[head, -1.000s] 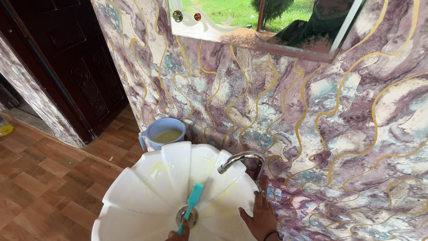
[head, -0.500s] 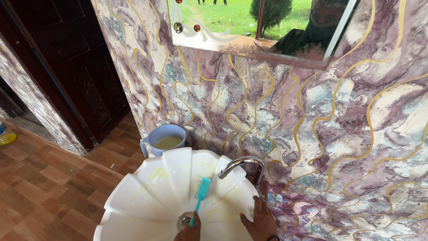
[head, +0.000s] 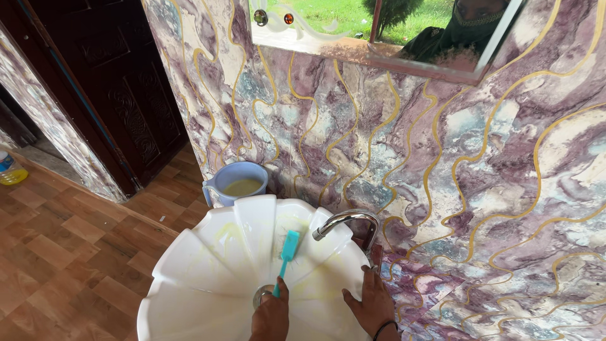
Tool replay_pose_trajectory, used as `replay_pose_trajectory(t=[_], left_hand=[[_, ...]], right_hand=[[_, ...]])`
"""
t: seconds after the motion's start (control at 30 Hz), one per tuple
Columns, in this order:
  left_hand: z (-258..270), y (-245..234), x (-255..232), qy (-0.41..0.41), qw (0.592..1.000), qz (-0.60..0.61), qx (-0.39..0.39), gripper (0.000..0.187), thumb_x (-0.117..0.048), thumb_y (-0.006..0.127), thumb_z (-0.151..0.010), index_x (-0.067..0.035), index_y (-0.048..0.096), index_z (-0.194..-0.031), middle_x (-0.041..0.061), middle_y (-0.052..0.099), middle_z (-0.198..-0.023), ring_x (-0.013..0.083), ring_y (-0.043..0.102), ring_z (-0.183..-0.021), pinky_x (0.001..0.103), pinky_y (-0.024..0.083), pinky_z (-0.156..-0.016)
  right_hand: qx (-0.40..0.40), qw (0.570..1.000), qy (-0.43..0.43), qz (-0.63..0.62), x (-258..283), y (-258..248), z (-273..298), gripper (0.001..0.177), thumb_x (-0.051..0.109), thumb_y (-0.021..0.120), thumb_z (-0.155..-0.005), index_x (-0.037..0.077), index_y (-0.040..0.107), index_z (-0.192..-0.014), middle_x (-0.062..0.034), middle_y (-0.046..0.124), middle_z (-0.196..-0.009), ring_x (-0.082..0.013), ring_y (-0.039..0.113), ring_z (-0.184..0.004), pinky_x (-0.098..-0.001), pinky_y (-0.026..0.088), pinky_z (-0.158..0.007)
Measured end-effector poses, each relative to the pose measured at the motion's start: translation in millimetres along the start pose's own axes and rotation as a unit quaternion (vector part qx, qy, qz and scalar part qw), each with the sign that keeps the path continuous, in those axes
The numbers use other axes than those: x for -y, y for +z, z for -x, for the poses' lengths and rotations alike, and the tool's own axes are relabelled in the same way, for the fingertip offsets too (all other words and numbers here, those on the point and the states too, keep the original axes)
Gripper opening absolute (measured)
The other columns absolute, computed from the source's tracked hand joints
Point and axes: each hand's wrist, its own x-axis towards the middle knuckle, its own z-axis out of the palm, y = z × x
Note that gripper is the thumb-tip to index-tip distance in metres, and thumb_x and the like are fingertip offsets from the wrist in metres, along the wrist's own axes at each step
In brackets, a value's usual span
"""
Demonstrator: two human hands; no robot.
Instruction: The person scrubs the interior of a white, flower-shaped pedestal sink using a teal scrub brush. They systematically clean the basin's ridges and the central drain area while standing in a bathroom with patterned walls.
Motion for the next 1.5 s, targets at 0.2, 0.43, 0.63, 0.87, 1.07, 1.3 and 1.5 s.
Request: replay_pose_trajectory(t=[0.2,0.43,0.63,0.87,1.07,1.3,1.5], left_hand=[[21.8,18.0,32.3,-0.056,0.995,-0.011,0.077,0.073,-0.020,0.058,-0.092,-0.018,0.026,-0.157,0.017,0.062,-0.081,0.0225,0.068,-0.057,0.038,0.058,-0.048],[26.4,17.9,22.6,-0.038,0.996,-0.030,0.069,0.076,-0.019,0.056,-0.093,-0.017,0.022,-0.161,0.018,0.062,-0.084,0.0224,0.069,-0.059,0.037,0.060,-0.050],[5.8,18.2,-0.9,0.004,1.000,0.006,-0.023,0.081,-0.023,0.061,-0.087,-0.012,0.024,-0.159,0.021,0.061,-0.085,0.0236,0.069,-0.056,0.038,0.060,-0.045],[20.0,26.4,37.2,-0.074,0.993,0.001,0.096,0.073,-0.020,0.056,-0.094,-0.017,0.024,-0.160,0.019,0.063,-0.085,0.0233,0.070,-0.060,0.041,0.060,-0.051],[9.4,9.1,27.8,-0.035,0.996,-0.001,0.079,0.074,-0.019,0.056,-0.093,-0.017,0.024,-0.160,0.018,0.062,-0.085,0.0241,0.070,-0.060,0.041,0.060,-0.051],[17.0,4.2,6.6,-0.003,0.996,0.013,0.085,0.075,-0.017,0.057,-0.093,-0.016,0.024,-0.160,0.016,0.062,-0.085,0.0251,0.070,-0.061,0.041,0.060,-0.052],[-2.9,-10.6,18.1,0.001,0.997,0.013,0.078,0.075,-0.016,0.057,-0.092,-0.016,0.025,-0.160,0.015,0.062,-0.085,0.0259,0.070,-0.062,0.042,0.060,-0.053]], right_hand=[[-0.015,1.000,-0.020,0.005,4.0,-6.2,-1.1,0.088,0.046,0.076,-0.081,0.004,0.037,-0.148,-0.0253,0.049,-0.142,-0.0457,0.045,-0.135,-0.0502,0.044,-0.106],[0.007,1.000,0.018,-0.010,1.9,-5.1,1.2,0.084,0.045,0.076,-0.080,0.004,0.038,-0.143,-0.0237,0.051,-0.142,-0.0430,0.050,-0.132,-0.0490,0.046,-0.107],[0.000,1.000,0.009,-0.029,-4.0,1.5,-4.1,0.084,0.044,0.075,-0.079,0.006,0.039,-0.145,-0.0231,0.053,-0.141,-0.0422,0.052,-0.130,-0.0496,0.047,-0.105],[-0.029,0.999,-0.029,-0.008,-18.5,12.0,-11.9,0.082,0.045,0.077,-0.078,0.002,0.041,-0.139,-0.0247,0.055,-0.136,-0.0424,0.055,-0.128,-0.0494,0.048,-0.105],[-0.010,1.000,-0.003,-0.026,-16.1,7.6,-9.0,0.081,0.043,0.077,-0.078,0.003,0.041,-0.139,-0.0242,0.055,-0.138,-0.0418,0.057,-0.127,-0.0489,0.049,-0.104],[0.001,0.999,0.009,-0.048,-21.2,10.1,-7.8,0.081,0.041,0.076,-0.079,0.003,0.040,-0.141,-0.0250,0.056,-0.137,-0.0422,0.058,-0.126,-0.0486,0.050,-0.104],[-0.038,0.998,-0.041,-0.026,-53.9,42.7,-28.1,0.090,0.041,0.084,-0.071,0.005,0.042,-0.142,-0.0315,0.053,-0.134,-0.0474,0.055,-0.126,-0.0505,0.049,-0.105]])
